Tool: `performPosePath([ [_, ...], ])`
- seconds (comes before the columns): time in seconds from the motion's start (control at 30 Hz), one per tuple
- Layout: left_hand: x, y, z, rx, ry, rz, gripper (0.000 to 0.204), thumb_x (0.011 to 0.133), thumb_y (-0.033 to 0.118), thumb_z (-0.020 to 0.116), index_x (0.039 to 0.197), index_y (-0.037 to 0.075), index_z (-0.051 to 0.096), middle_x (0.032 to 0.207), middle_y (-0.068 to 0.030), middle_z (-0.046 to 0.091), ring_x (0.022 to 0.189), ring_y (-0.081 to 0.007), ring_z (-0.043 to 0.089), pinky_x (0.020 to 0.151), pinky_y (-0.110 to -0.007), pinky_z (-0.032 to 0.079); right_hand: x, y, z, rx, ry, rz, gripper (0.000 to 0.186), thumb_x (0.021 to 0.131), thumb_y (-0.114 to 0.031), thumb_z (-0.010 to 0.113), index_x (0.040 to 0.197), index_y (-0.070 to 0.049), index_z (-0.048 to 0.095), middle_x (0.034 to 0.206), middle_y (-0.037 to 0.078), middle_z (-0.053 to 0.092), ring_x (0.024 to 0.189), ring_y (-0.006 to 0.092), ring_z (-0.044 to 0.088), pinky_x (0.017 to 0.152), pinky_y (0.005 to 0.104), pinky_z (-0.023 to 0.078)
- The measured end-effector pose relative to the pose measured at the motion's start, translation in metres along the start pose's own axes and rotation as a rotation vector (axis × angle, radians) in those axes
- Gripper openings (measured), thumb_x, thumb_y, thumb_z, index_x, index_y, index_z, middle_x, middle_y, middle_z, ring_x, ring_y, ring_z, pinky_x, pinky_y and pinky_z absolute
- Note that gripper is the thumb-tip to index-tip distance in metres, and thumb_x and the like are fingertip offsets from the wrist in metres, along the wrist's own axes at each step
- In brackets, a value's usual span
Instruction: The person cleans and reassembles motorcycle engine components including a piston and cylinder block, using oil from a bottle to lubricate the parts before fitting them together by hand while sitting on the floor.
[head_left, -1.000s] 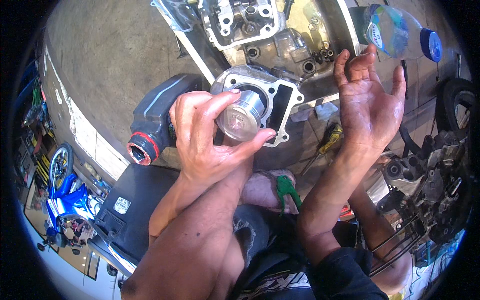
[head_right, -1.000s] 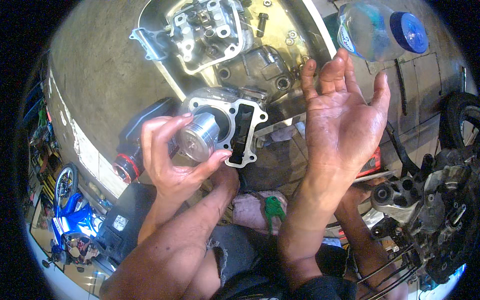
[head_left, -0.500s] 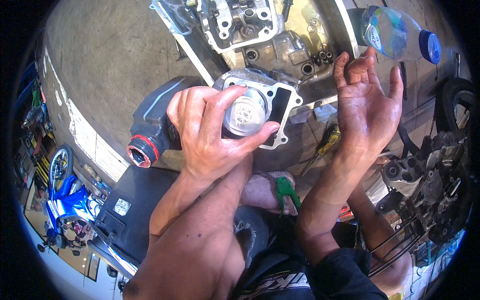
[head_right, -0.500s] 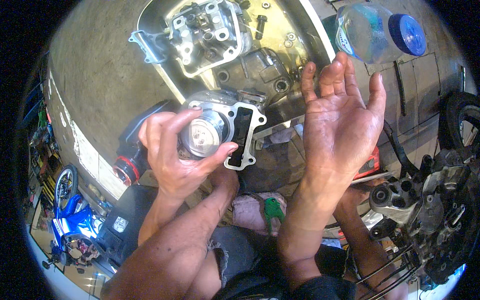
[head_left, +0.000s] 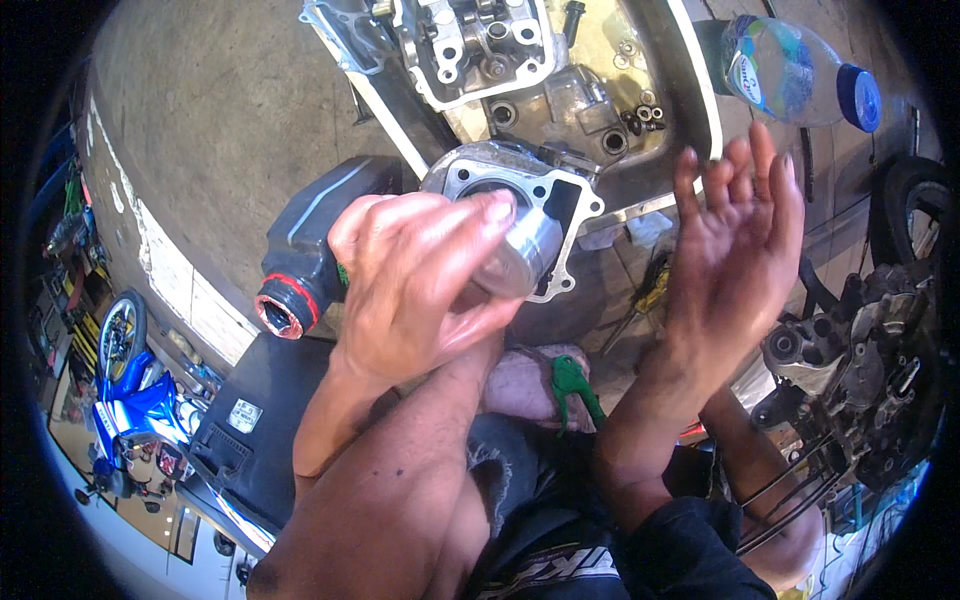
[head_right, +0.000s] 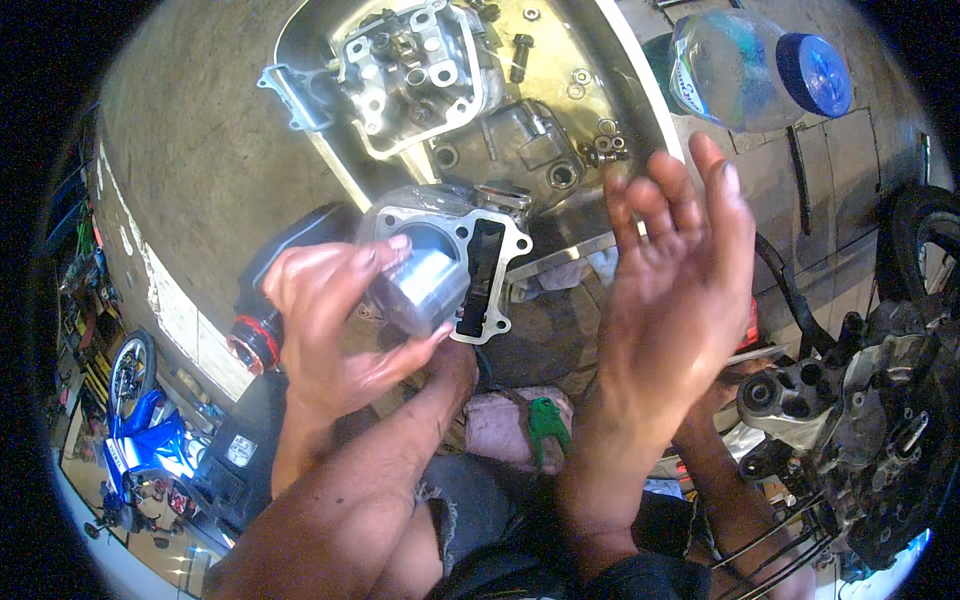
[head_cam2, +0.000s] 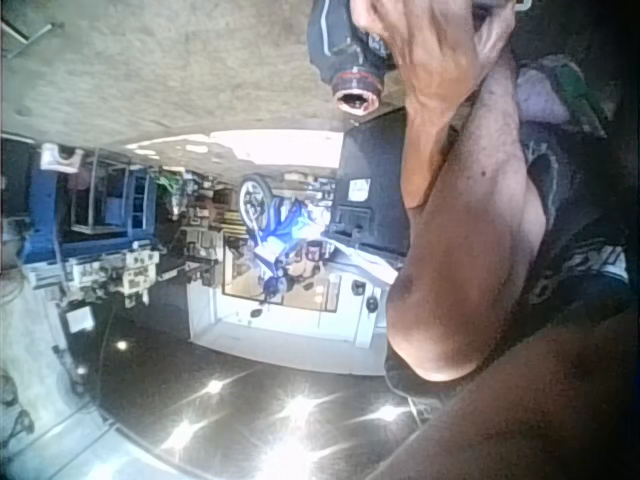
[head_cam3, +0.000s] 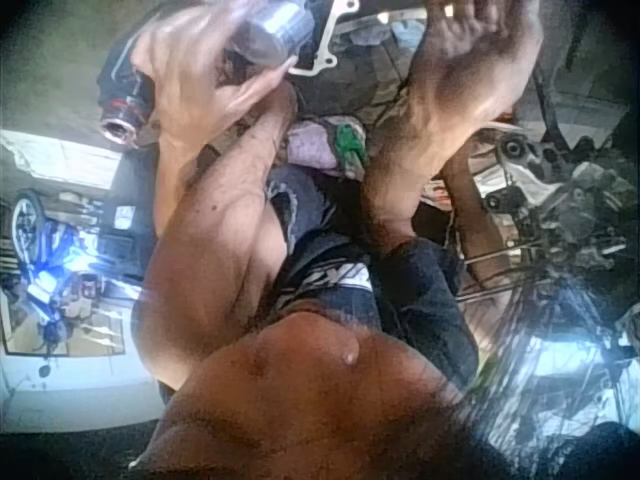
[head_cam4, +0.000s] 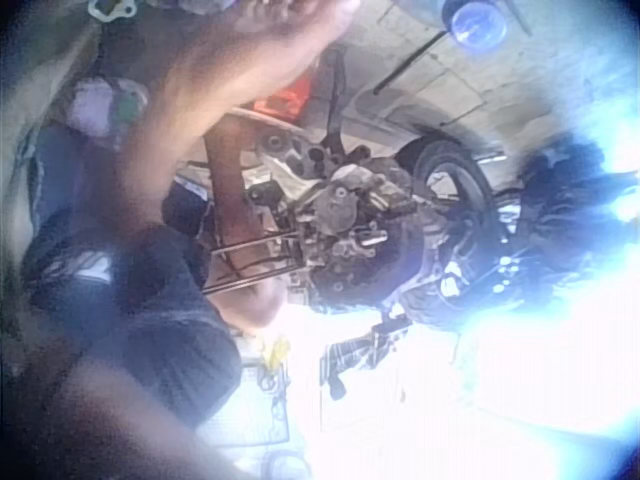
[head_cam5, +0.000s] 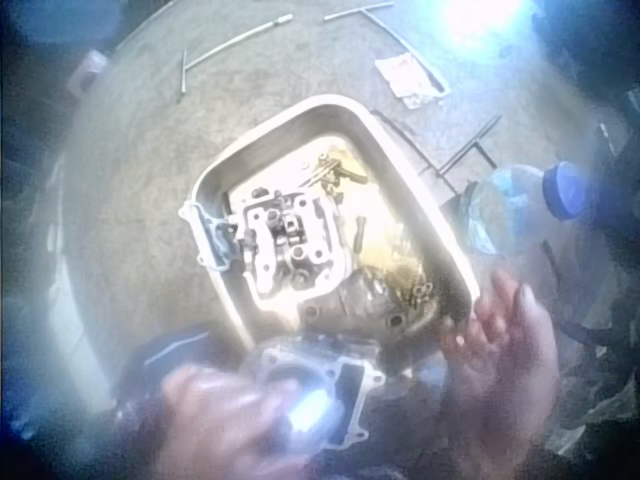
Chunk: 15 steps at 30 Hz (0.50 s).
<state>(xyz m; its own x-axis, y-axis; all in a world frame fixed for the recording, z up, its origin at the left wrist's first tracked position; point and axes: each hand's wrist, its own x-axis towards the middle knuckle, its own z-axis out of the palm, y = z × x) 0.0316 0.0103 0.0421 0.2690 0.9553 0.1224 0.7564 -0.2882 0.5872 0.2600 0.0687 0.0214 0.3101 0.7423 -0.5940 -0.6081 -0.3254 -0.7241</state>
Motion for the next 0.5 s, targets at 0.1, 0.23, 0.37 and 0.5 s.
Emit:
performPosePath([
  [0.1, -0.001, -0.007, -0.015, -0.078, -0.061, 0.114, 0.062, 0.070, 0.017, 0.086, 0.126, 0.011, 0.062, 0.129, -0.0065, 0.069, 0.105, -0.0252, 0.061, 0.093, -0.041, 0.044, -0.042, -0.021, 0.010, -0.398, -0.240, -0.075, 0.061, 0.089, -0.020, 0.075, 0.139, 0.006, 0.051, 0.107, 0.010, 0.067, 0.095, 0.0156, 0.064, 0.097, 0.0362, 0.049],
  [0.23, 0.000, -0.003, -0.022, -0.062, -0.048, 0.222, 0.043, 0.081, 0.006, 0.079, 0.121, 0.012, 0.063, 0.127, -0.0063, 0.069, 0.105, -0.0225, 0.060, 0.088, -0.030, 0.054, -0.051, -0.027, 0.024, -0.979, -0.640, -0.251, 0.068, 0.069, -0.021, 0.087, 0.127, 0.004, 0.063, 0.106, 0.011, 0.069, 0.093, 0.0180, 0.063, 0.085, 0.0322, 0.049],
  [0.37, -0.005, 0.012, -0.017, -0.258, 0.008, 0.165, 0.040, 0.084, 0.012, 0.079, 0.120, 0.018, 0.063, 0.122, -0.0035, 0.064, 0.109, -0.0230, 0.061, 0.092, -0.033, 0.054, -0.058, -0.031, 0.036, -1.137, -0.764, -0.126, 0.064, 0.064, -0.029, 0.088, 0.116, 0.005, 0.070, 0.100, 0.011, 0.069, 0.086, 0.0195, 0.062, 0.076, 0.0307, 0.047],
  [0.5, -0.010, 0.008, -0.012, -0.292, 0.039, 0.267, 0.042, 0.087, 0.018, 0.077, 0.125, 0.021, 0.060, 0.119, -0.0022, 0.061, 0.111, -0.0215, 0.062, 0.096, -0.036, 0.054, -0.054, -0.036, 0.034, -1.156, -0.874, -0.051, 0.055, 0.070, -0.023, 0.087, 0.118, -0.002, 0.070, 0.096, 0.011, 0.069, 0.080, 0.0235, 0.065, 0.073, 0.0342, 0.052],
])
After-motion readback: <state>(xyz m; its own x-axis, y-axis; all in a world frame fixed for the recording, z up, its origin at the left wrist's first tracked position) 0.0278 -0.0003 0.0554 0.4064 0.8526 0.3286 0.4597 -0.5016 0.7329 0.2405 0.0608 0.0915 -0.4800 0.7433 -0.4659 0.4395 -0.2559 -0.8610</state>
